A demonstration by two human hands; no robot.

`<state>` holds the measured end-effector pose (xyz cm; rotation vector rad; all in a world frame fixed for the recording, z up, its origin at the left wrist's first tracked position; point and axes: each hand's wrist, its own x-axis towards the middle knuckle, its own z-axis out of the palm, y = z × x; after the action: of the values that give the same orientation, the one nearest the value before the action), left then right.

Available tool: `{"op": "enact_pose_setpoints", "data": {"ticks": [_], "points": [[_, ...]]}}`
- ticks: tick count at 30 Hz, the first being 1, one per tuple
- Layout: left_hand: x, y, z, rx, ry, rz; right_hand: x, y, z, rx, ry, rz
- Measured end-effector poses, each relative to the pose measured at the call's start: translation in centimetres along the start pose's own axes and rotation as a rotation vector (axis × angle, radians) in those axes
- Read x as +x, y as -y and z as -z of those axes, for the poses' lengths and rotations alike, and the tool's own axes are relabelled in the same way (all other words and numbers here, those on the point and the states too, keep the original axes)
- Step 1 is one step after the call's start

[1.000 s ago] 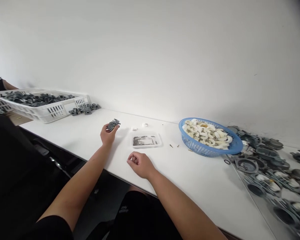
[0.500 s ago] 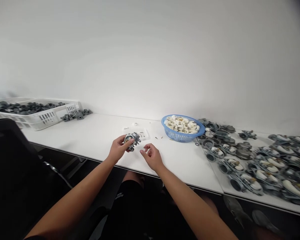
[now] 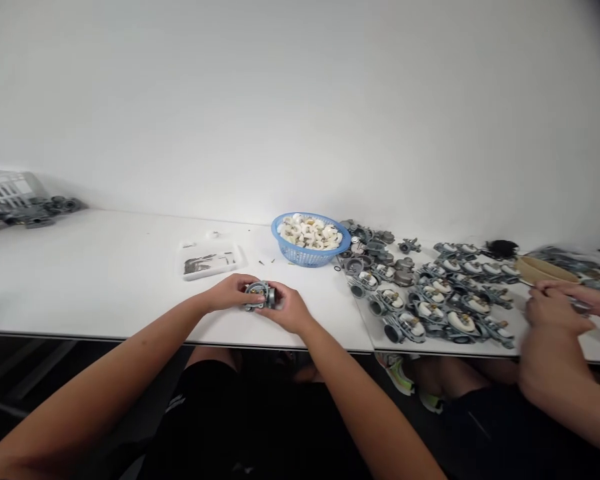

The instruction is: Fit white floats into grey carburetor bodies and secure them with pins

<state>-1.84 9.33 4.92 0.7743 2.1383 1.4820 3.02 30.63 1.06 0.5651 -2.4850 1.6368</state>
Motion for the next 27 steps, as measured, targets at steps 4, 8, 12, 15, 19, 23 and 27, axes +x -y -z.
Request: {"op": "enact_pose_setpoints", "data": {"ticks": [4,8,12,15,19,23,27], "points": [[0.8,0.4,0.1,-0.049,-0.147,0.081,0.0,0.7,-0.2,-0.194,-0.091,-0.095],[0.7,1.4,-0.6,-0.104,-0.261,0.041,0.0,1.2,-0.3,-0.473,-0.203,-0.122],[-0.2,2.8,-1.2,-0.052,-0.246,-0.103,0.0,1.6,-0.7,-0.624,-0.242,-0.145],[-1.0,3.2,-2.1,0.024,-0.277,-0.137,0.0,1.8,-0.8,-0.655,-0.277,-0.189],[-1.2,2.8,-3.1,0.062,-0.366,-0.193,0.2,1.9,-1.0,-0.683,-0.321,-0.268],[-0.4,2.9,-3.0,0.128,-0.408,-0.205,0.4,1.6,-0.8,-0.642,-0.335,-0.354],[0.1,3.3,-2.7,0.292,-0.309,-0.191,0.3,1.4,-0.5,-0.527,-0.347,-0.35]]}}
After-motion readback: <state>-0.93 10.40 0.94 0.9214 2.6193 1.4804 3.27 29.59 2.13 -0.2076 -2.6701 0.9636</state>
